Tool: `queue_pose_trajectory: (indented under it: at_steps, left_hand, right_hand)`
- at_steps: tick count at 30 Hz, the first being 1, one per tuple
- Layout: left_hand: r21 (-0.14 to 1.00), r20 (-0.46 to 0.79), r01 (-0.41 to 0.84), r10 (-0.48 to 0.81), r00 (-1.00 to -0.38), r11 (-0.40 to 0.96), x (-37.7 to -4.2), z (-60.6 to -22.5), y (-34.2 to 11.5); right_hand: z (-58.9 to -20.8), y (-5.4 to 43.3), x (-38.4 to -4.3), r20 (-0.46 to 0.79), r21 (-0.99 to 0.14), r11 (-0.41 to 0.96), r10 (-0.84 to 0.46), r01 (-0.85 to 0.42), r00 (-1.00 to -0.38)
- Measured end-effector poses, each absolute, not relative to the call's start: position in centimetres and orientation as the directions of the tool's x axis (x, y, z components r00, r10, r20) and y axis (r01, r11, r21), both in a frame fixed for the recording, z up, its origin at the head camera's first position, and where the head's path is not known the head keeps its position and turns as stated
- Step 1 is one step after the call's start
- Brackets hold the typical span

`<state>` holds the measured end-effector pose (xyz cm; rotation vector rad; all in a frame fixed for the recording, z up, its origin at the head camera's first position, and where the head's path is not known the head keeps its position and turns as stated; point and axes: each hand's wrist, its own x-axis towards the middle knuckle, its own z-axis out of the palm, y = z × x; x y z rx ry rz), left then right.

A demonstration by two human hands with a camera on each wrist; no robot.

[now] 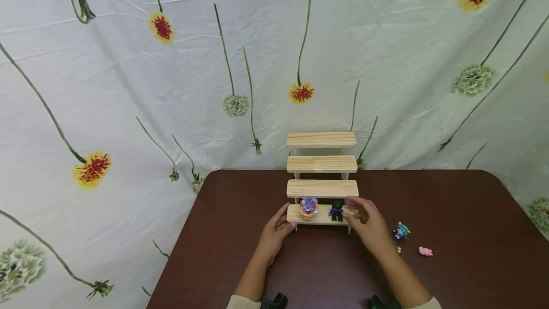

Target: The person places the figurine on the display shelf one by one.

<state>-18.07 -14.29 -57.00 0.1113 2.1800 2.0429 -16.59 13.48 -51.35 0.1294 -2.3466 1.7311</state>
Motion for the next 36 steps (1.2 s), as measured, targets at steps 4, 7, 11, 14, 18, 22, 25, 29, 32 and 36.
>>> queue_pose_trajectory:
  at_steps: [4, 7, 11, 14, 18, 22, 25, 29, 32, 36]
  left_hand:
    - [0.997, -0.059, -0.049, 0.156, -0.986, 0.066, -18.1, -57.0, -14.3]
    - [0.997, -0.057, -0.048, 0.156, -0.986, 0.061, -18.0, -57.0, -14.2]
    - [0.997, -0.061, -0.051, 0.156, -0.986, 0.065, -18.0, -57.0, -14.3]
    - [0.996, -0.064, -0.053, 0.155, -0.986, 0.069, -18.0, -56.9, -14.3]
    - [0.996, -0.066, -0.055, 0.153, -0.986, 0.071, -18.0, -56.9, -14.3]
    - [0.996, -0.068, -0.057, 0.157, -0.985, 0.071, -17.9, -56.9, -14.3]
    - [0.996, -0.073, -0.062, 0.157, -0.985, 0.071, -18.0, -56.9, -14.2]
    - [0.995, -0.069, -0.058, 0.155, -0.985, 0.075, -18.0, -56.8, -14.2]
    - [0.996, -0.06, -0.049, 0.156, -0.986, 0.078, -18.0, -56.9, -14.2]
    - [0.996, -0.063, -0.052, 0.155, -0.986, 0.078, -18.0, -56.8, -14.2]
  right_hand:
    - [-51.3, 14.0, -16.2, 0.248, -0.92, 0.331, 0.077, -0.21, -0.966]
    - [-51.4, 14.5, -16.0, 0.243, -0.915, 0.351, 0.081, -0.2, -0.967]
    - [-51.5, 15.1, -15.6, 0.226, -0.915, 0.361, 0.084, -0.182, -0.971]
    - [-51.5, 15.5, -15.2, 0.222, -0.918, 0.357, 0.098, -0.174, -0.97]
    - [-51.8, 16.1, -15.0, 0.237, -0.918, 0.351, 0.115, -0.184, -0.965]
    - [-52.0, 16.8, -14.7, 0.231, -0.915, 0.363, 0.117, -0.175, -0.966]
    - [-52.0, 17.3, -14.4, 0.218, -0.904, 0.399, 0.126, -0.151, -0.968]
    - [-52.1, 17.8, -14.0, 0.205, -0.891, 0.436, 0.138, -0.126, -0.969]
    - [-52.4, 18.1, -13.8, 0.199, -0.891, 0.439, 0.144, -0.117, -0.969]
    - [-52.9, 18.5, -13.5, 0.191, -0.888, 0.448, 0.148, -0.106, -0.97]
